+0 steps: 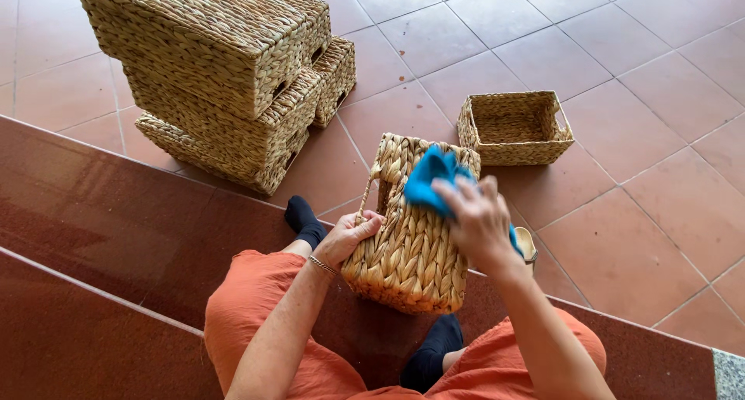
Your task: The person sits on the floor and wipes the exterior and interior surfaces of a woven basket using a blue cloth. They rotate the basket to clean all sides and then place it aside before picking up another basket to repeat the process.
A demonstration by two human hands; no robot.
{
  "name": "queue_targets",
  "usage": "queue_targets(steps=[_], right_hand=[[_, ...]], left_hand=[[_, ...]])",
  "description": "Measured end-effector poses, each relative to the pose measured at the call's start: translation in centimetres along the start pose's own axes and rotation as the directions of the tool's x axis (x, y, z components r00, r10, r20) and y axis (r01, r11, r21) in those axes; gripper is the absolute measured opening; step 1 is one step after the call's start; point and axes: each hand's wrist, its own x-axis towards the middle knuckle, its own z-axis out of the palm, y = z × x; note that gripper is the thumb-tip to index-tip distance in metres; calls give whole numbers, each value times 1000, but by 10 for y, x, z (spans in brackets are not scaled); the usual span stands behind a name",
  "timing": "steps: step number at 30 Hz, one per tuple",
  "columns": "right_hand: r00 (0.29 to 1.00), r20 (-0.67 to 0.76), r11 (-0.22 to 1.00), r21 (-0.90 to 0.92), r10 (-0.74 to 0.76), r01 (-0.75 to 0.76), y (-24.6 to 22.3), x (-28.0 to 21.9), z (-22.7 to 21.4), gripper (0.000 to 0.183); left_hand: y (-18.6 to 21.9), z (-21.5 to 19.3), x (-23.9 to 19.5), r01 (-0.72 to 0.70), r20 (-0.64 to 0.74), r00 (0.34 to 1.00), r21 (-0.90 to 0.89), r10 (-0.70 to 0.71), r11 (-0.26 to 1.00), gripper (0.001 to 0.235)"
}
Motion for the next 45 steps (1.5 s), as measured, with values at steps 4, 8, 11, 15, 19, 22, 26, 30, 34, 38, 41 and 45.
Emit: queue_targets(steps=[4, 8, 11, 15, 19, 22, 26, 30, 34, 38, 41, 45], right_hand=[[983, -3, 973, 145, -183, 181, -56, -73, -49, 55], [976, 67, 965, 178, -205, 191, -67, -101, -69, 63], [989, -19, 971, 189, -146, 147, -45, -83, -54, 53], [998, -55, 998, 45, 34, -31, -1, -19, -25, 57], [993, -60, 994, 33, 106, -104, 7, 5, -9, 54], [987, -105, 992, 47, 120, -116, 2, -2, -6, 56], [980, -138, 988, 78, 145, -135, 1, -20, -4, 55], [976, -148, 985, 95, 159, -146, 4, -19, -1, 55], [974, -154, 984, 96, 167, -153, 2, -19, 3, 53], [975, -136, 982, 82, 179, -169, 2, -21, 5, 54], [974, -137, 983, 68, 179, -171, 3, -20, 6, 55], [973, -153, 984, 66, 172, -163, 3, -19, 8, 56]], left_hand=[[-6, 5, 2, 23, -11, 1000, 0, -23, 1000, 28], [4, 15, -2, 83, -54, 995, -82, -88, 993, 29], [8, 23, -13, 121, -55, 991, -51, -124, 991, 26], [17, 27, -18, 149, -122, 981, -6, -149, 989, 31], [29, 29, -17, 116, -102, 988, 33, -112, 993, 43], [45, 29, -9, 30, -146, 989, 160, -7, 987, 68], [56, 39, 0, 3, -183, 981, 315, 57, 949, 102], [63, 63, 2, 56, -224, 973, 477, 60, 877, 112], [81, 80, -8, 130, -247, 965, 747, 89, 652, 117], [95, 92, -12, 234, -289, 953, 896, 94, 377, 124], [96, 96, -10, 268, -310, 946, 911, 94, 314, 124], [85, 96, -9, 210, -249, 946, 959, 210, 192, 118]])
